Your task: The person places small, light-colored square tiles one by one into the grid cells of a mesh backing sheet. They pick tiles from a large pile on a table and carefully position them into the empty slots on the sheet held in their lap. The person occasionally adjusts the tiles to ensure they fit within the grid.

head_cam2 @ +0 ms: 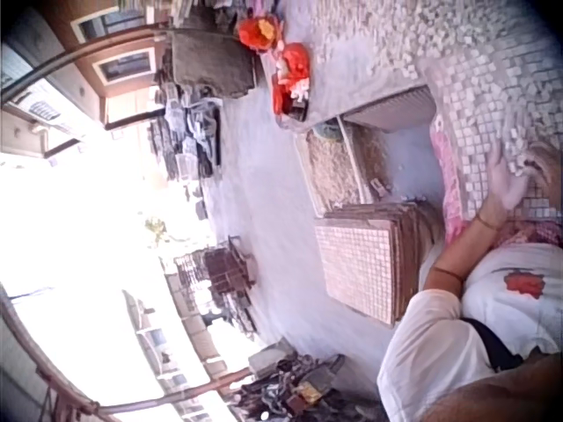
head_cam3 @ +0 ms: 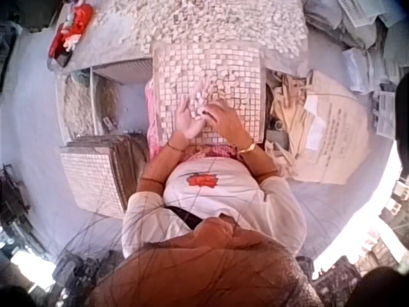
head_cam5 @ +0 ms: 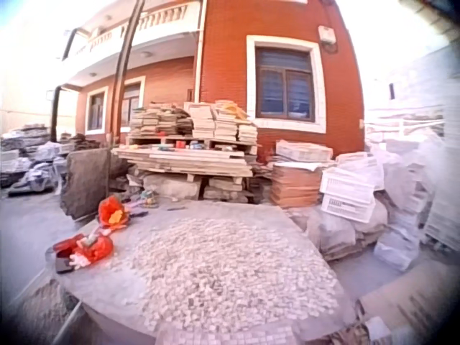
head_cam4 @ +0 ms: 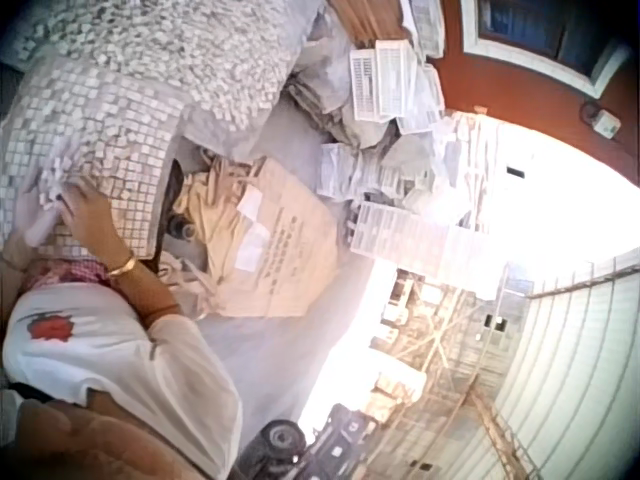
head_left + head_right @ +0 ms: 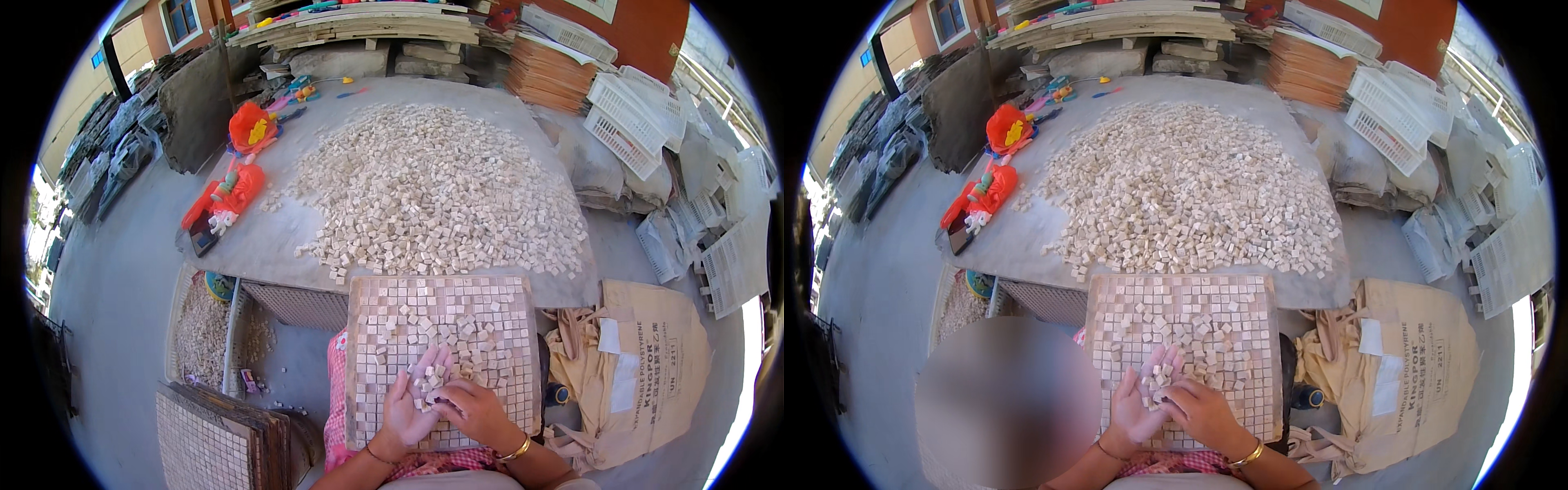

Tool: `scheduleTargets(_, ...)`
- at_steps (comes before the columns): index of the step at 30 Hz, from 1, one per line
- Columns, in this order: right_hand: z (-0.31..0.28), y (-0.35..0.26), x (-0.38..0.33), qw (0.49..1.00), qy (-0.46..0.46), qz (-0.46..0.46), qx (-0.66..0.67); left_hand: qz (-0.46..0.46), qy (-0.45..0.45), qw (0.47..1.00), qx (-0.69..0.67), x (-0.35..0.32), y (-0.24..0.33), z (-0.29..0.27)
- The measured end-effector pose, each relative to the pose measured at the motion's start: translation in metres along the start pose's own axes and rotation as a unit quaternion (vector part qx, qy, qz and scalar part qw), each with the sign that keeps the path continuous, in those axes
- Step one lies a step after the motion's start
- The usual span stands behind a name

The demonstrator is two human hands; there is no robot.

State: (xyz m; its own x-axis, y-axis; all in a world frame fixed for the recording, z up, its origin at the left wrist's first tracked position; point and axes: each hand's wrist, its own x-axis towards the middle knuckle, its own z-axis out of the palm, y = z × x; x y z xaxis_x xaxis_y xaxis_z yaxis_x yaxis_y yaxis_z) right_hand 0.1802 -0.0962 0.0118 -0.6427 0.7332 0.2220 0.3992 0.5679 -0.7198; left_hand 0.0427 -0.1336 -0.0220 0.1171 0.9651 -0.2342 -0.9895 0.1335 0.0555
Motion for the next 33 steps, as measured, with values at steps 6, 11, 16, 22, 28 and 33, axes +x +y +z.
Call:
scheduleTargets(6,-0.018,-0.011,0.000,0.986,0.076,0.064,0.134,-0.052,-0.099,0.982,-0.150,-0.002,0.015,-0.036)
scheduleTargets(11,-0.024,0.002,-0.014,0.966,0.136,0.103,0.193,0.009,-0.044,0.992,-0.116,-0.013,0.049,-0.027)
scheduleTargets(16,-0.017,-0.002,-0.015,0.986,0.047,0.039,0.155,0.075,0.085,0.993,0.019,-0.032,0.042,0.008)
scheduleTargets(22,-0.011,-0.014,0.004,0.991,0.050,-0.062,0.112,0.000,-0.001,0.999,0.044,-0.027,0.022,0.014)
scheduleTargets(28,-0.010,-0.010,0.005,0.994,0.058,-0.010,0.093,-0.036,0.030,0.996,0.074,-0.031,0.015,0.024)
scheduleTargets(33,-0.008,0.005,0.001,0.989,0.095,0.021,0.115,-0.024,0.038,0.995,0.090,-0.029,0.008,0.021)
